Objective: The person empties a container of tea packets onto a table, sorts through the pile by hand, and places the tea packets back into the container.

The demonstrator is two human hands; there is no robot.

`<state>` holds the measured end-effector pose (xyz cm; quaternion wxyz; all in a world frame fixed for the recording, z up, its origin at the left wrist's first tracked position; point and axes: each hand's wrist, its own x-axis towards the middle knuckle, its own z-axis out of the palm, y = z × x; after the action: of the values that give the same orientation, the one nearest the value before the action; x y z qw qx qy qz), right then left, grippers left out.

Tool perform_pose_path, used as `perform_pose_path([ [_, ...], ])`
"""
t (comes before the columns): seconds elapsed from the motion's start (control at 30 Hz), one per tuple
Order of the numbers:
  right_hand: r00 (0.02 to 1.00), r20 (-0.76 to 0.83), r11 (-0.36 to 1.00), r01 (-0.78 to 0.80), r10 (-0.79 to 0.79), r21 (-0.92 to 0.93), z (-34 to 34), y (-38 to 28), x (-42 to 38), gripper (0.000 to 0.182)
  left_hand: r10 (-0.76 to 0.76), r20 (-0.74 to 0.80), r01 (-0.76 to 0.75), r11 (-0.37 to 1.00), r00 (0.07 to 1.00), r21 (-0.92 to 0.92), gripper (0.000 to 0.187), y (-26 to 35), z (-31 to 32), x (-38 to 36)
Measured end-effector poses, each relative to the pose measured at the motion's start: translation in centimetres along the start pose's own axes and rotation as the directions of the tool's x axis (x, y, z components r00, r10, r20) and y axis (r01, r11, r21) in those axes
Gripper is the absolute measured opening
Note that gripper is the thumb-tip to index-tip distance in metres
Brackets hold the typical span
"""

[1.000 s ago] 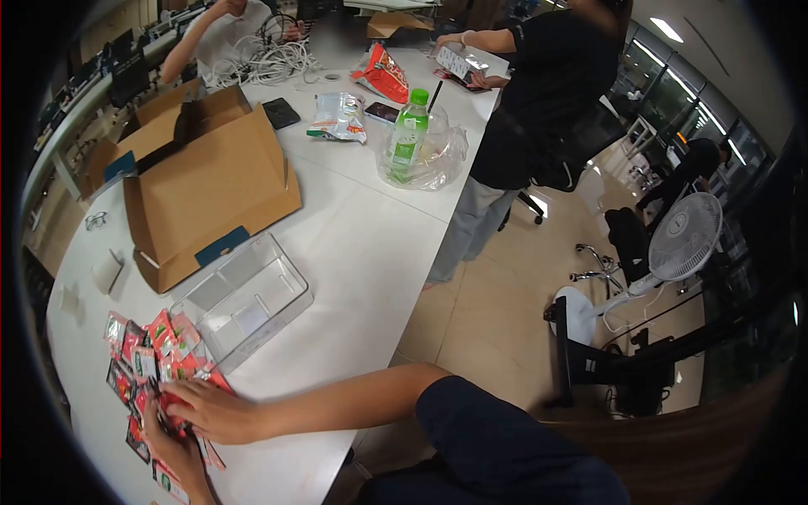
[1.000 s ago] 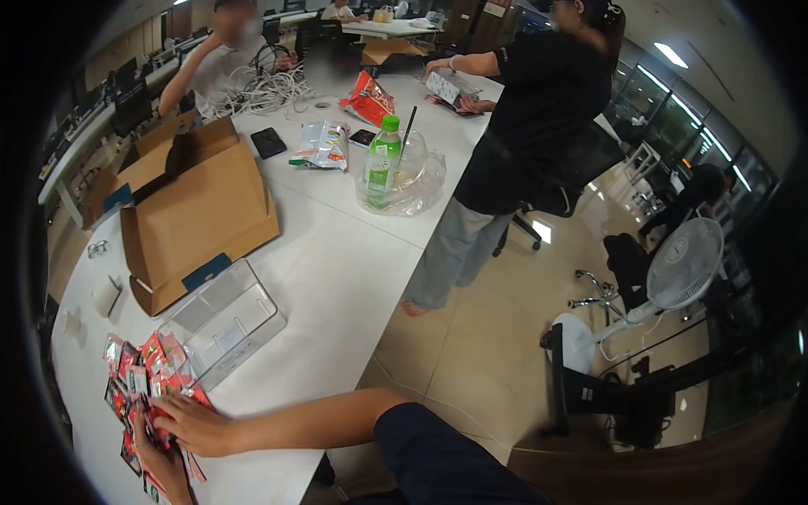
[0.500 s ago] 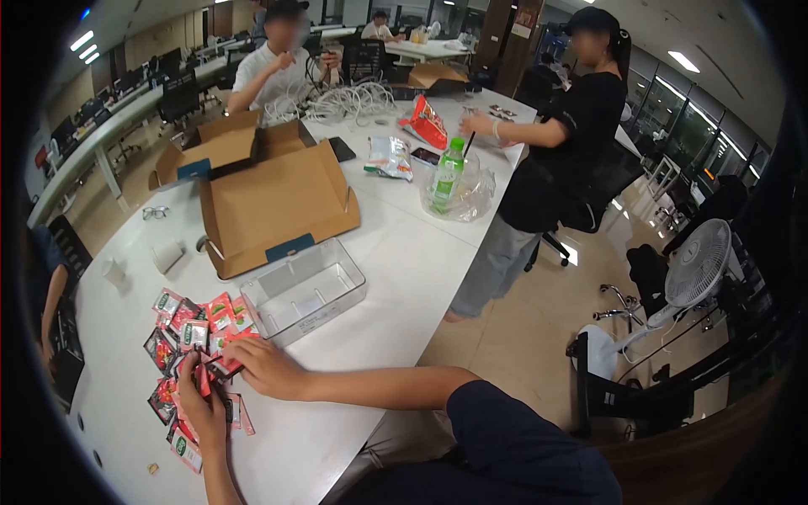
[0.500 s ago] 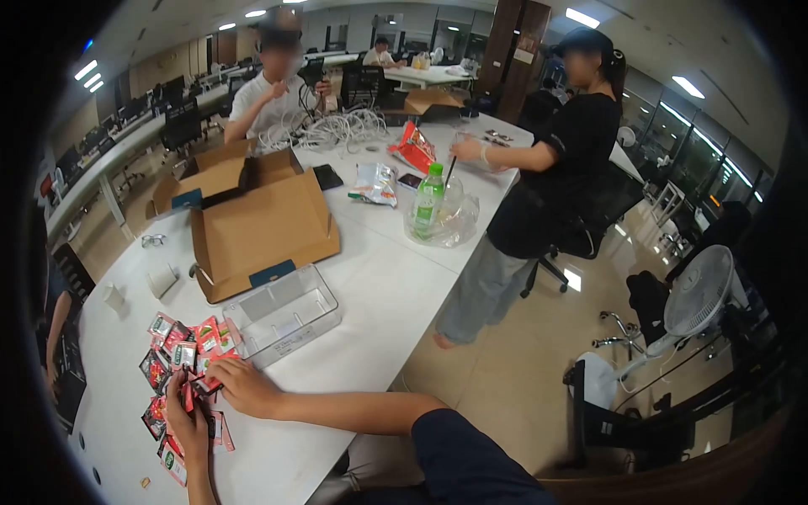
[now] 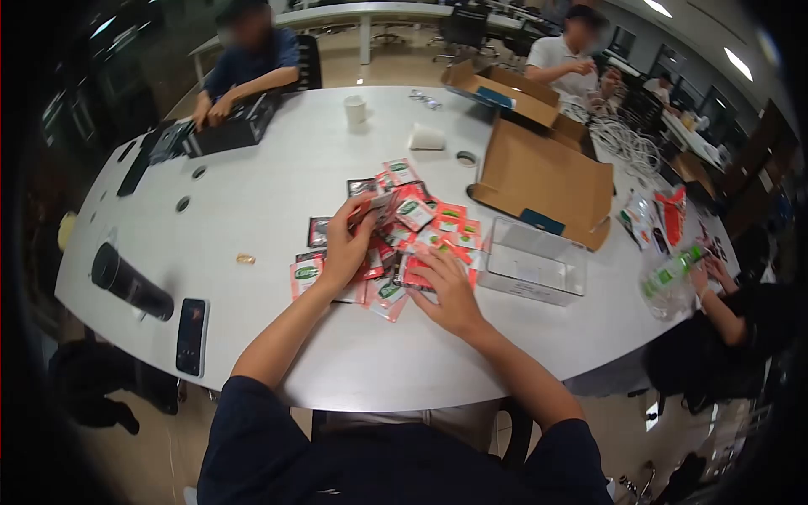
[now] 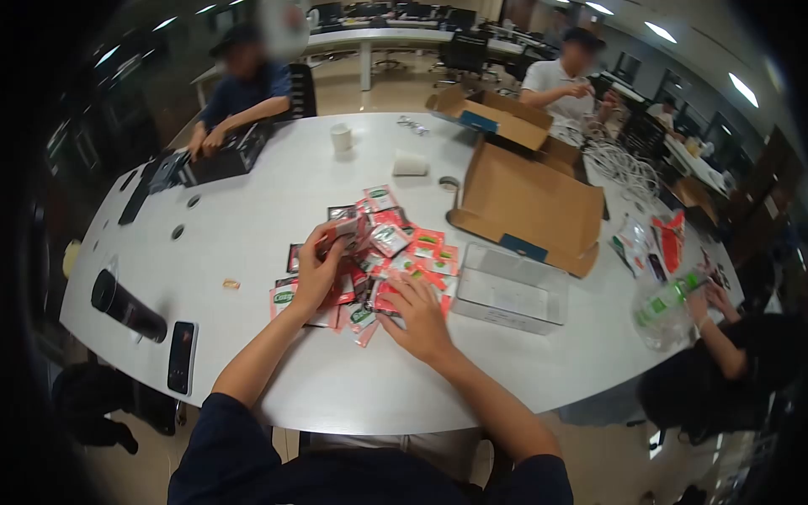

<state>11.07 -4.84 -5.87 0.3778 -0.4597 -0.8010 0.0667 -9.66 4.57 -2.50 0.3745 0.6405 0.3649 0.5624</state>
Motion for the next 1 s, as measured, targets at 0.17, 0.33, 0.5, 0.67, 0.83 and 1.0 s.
perform_pose_path([
  [0.17,0.998,0.055,1.000,0.016,-0.016,0.010,-0.2,-0.7,0.4,0.036,-0.098,-0.066,0.094,0.994,0.993,-0.064,0.030,0.9,-1.6,1.4],
  [0.33,0.997,0.077,1.000,0.020,-0.021,0.016,-0.1,-0.7,0.4,0.033,-0.001,-0.086,-0.001,1.000,0.996,-0.023,0.033,-0.5,-2.9,2.6],
  [0.5,0.995,0.092,0.999,0.024,-0.028,0.035,-0.4,-0.9,0.7,0.031,0.141,0.330,-0.274,0.873,0.933,0.403,0.041,1.1,-4.2,3.3],
  [0.67,0.995,0.095,0.999,0.012,-0.017,0.051,-0.5,-1.2,0.7,0.030,0.034,0.495,-0.277,0.861,0.868,0.427,0.049,2.9,-4.6,3.4],
  [0.83,0.998,0.055,0.997,0.026,-0.030,0.072,-0.3,-0.9,0.6,0.027,-0.040,0.519,-0.226,0.870,0.854,0.439,0.047,4.1,-4.9,3.3],
  [1.0,0.998,0.002,0.985,0.061,-0.062,0.161,-0.7,-1.1,0.8,0.023,0.040,0.409,-0.263,0.822,0.912,0.505,0.030,4.2,-5.5,3.7],
])
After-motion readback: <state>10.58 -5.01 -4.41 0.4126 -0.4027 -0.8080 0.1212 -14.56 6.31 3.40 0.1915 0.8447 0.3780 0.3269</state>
